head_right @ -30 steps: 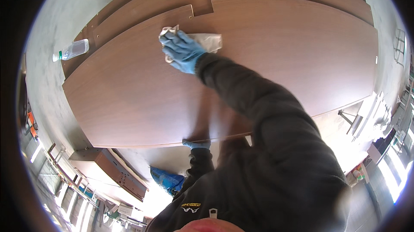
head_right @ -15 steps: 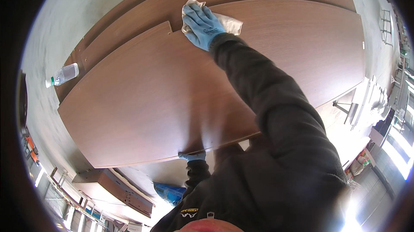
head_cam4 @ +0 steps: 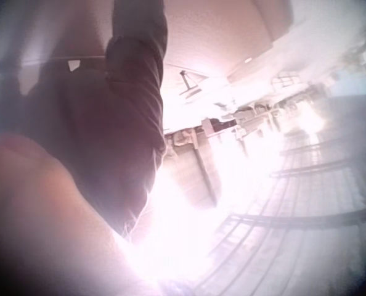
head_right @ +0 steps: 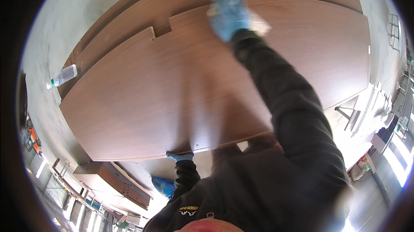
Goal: The person wipes a large brown wood panel with a cloth, then uses a yellow utility knife to remove a small white label. They continue wiping the panel, pour liquid from a plastic bottle onto the cloth, and finish by marking the panel with a black marker.
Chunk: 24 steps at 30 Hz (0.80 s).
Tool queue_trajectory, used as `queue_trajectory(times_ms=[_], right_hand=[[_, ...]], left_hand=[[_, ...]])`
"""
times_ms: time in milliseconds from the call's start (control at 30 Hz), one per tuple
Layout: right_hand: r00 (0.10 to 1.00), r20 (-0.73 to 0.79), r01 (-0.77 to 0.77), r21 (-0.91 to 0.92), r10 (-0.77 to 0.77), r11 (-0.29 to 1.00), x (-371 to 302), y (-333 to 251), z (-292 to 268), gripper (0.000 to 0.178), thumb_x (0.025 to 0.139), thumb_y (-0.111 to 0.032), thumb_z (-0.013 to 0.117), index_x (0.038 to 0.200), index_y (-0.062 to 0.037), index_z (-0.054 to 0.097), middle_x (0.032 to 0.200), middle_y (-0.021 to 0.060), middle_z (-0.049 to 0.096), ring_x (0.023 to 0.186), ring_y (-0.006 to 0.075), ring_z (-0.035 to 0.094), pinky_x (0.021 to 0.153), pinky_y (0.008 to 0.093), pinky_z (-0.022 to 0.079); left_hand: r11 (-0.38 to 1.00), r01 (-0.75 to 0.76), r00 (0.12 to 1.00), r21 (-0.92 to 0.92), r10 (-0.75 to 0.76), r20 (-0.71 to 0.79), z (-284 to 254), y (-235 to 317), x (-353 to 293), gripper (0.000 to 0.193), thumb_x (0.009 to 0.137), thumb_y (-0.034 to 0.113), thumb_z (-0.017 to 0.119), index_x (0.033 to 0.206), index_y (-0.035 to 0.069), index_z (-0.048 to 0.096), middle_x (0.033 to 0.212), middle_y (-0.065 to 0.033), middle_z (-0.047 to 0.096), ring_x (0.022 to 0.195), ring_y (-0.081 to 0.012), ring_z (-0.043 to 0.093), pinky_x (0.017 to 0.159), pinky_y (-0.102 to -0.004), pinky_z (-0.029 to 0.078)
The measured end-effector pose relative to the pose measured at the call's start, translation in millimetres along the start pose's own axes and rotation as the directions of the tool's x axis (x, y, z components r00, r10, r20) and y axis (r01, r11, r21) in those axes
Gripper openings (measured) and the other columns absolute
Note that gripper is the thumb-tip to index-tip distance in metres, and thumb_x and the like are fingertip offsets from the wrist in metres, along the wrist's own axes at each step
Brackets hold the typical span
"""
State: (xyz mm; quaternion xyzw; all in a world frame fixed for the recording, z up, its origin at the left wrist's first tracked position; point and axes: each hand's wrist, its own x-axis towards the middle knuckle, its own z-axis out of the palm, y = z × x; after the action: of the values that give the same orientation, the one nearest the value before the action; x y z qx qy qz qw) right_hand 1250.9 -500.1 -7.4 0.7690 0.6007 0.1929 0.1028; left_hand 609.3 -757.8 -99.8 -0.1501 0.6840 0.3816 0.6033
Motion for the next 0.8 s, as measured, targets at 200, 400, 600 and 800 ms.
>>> queue_trajectory(times_ms=[200,400,600,800], right_hand=[[0.958,-0.258,0.273,0.672,-0.128,0.689,-8,-89,-86,0.046,0.100,-0.038,0.061,0.130,-0.0041,0.065,0.150,0.0158,0.053,0.151,0.0349,0.040,0.122,0.0530,0.035],[0.852,0.320,-0.041,0.829,-0.413,0.557,-89,-1,-68,0.048,0.092,-0.032,0.065,0.129,-0.0008,0.065,0.145,0.0224,0.056,0.145,0.0466,0.048,0.119,0.0560,0.040],[0.857,0.159,-0.514,0.336,0.490,0.789,-161,160,-3,0.059,0.102,-0.027,0.059,0.152,0.0038,0.052,0.158,0.0284,0.051,0.147,0.0461,0.048,0.121,0.0570,0.039],[0.985,0.139,-0.132,0.190,0.106,0.973,-144,0,-31,0.049,0.110,-0.034,0.049,0.149,-0.0033,0.052,0.151,0.0152,0.057,0.146,0.0360,0.048,0.122,0.0520,0.036]], left_hand=[[-0.320,-0.358,0.833,0.877,0.316,0.455,34,9,-32,0.057,0.106,0.049,0.050,0.148,0.011,0.061,0.147,-0.0050,0.065,0.134,-0.0255,0.059,0.108,-0.0512,0.047],[-0.530,-0.120,0.869,0.839,0.352,0.346,52,1,-54,0.068,0.098,0.060,0.058,0.146,0.013,0.063,0.148,-0.0085,0.065,0.135,-0.0258,0.059,0.110,-0.0495,0.047],[0.992,0.120,0.991,-0.023,-0.119,0.054,6,5,-68,0.103,0.087,0.092,0.057,0.148,0.009,0.064,0.156,-0.0126,0.061,0.143,-0.0336,0.055,0.129,-0.0510,0.035],[0.067,-0.540,0.410,0.839,0.891,0.193,74,2,-140,0.064,0.106,0.042,0.069,0.151,-0.003,0.059,0.133,-0.0245,0.072,0.110,-0.0372,0.068,0.100,-0.0489,0.053]])
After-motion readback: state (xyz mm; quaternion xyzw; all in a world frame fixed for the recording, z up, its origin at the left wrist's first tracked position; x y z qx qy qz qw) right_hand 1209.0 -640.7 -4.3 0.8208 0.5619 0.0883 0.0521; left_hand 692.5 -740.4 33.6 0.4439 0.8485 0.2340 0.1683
